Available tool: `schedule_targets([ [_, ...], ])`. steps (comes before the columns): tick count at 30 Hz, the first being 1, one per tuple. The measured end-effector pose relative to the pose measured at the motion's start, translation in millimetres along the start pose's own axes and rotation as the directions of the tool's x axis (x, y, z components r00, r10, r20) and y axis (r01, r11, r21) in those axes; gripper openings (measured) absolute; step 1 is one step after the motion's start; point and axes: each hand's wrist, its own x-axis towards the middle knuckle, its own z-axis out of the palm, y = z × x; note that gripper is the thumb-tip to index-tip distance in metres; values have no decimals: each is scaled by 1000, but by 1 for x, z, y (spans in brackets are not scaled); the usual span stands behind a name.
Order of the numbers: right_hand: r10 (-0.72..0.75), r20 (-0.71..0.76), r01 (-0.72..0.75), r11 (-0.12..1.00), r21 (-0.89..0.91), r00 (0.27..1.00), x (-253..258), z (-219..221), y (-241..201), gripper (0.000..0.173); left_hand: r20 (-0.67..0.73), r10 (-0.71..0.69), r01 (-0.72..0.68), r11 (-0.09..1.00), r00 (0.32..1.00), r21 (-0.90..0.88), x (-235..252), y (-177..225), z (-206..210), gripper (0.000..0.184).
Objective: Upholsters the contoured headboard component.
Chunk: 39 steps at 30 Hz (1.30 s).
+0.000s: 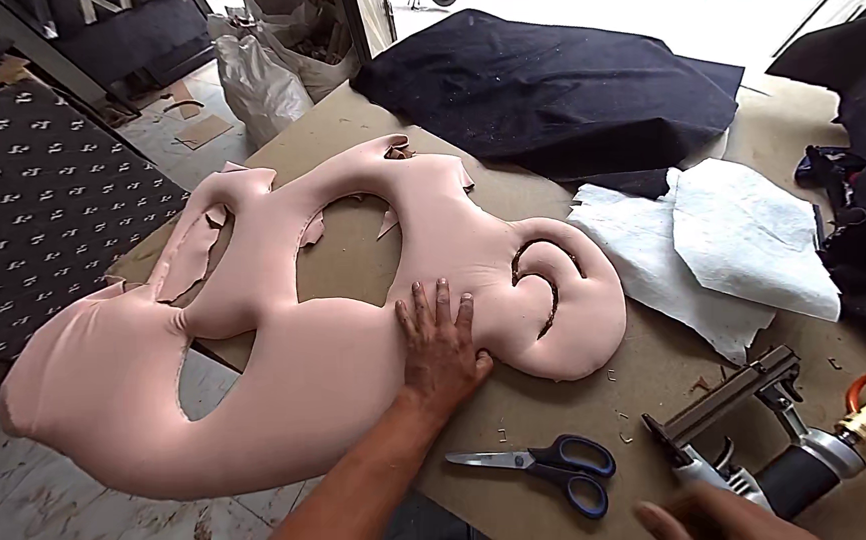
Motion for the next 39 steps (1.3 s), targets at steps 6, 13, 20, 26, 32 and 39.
schedule_targets([
  [6, 115, 7, -80, 638, 766, 993, 90, 91, -122, 32, -10, 108, -108, 968, 994, -228, 10, -43, -17, 72],
  [13, 300, 312, -84, -587, 805, 901, 122, 130, -198, 39, 199, 66, 25, 906, 978, -422, 50, -151, -17, 88],
  [20, 386, 342, 33, -703, 711, 857, 121, 137, -212, 36, 335, 122, 39, 899, 934, -437, 64, -164, -10, 96],
  [26, 530, 391, -9, -585, 811, 753, 124, 138, -219, 31, 407, 134, 104, 852, 904, -513, 71, -171, -17, 100],
  [32, 646, 384, -42, -478, 877, 660, 137, 130, -220, 24, 373, 160, 71, 841, 914, -536, 70, -173, -20, 104],
  [39, 643, 387, -53, -475, 878, 661, 134, 133, -216, 19, 365, 165, 82, 815, 916, -574, 66, -177, -21, 105],
])
